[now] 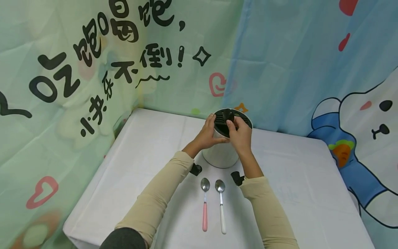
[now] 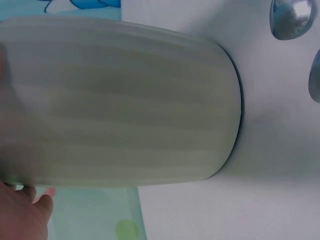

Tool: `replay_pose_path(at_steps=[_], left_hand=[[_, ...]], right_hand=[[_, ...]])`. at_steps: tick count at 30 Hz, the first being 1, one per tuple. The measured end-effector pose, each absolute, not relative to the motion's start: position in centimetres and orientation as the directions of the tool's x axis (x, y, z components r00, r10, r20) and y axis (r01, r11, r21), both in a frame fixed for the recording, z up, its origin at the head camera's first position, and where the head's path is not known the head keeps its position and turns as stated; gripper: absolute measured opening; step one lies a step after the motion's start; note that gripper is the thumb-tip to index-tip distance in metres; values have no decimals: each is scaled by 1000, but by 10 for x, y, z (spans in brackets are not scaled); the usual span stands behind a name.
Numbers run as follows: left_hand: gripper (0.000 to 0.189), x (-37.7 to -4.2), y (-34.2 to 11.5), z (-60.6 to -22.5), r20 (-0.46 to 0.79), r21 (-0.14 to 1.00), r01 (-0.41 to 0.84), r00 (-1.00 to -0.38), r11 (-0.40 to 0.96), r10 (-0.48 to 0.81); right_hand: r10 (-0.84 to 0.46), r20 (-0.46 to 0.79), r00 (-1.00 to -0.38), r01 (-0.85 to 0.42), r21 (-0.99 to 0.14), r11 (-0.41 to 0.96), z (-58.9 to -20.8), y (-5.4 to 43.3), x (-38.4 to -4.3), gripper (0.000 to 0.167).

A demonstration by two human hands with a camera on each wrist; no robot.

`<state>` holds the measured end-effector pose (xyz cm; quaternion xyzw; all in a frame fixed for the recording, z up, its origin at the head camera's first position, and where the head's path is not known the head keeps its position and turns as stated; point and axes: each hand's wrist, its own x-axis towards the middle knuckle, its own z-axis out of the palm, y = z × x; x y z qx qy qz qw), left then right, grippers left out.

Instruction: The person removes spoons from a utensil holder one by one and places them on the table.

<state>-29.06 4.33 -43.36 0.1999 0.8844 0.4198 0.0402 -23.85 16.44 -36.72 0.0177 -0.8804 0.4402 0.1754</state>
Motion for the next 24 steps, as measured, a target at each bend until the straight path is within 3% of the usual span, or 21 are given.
replay_pose_path(at_steps=[24], left_hand=[[107,-292,43,-434,94,775,315,-915,548,392]], right_hand=[[128,388,-913,-256,-788,560,-333,160,-222,25]])
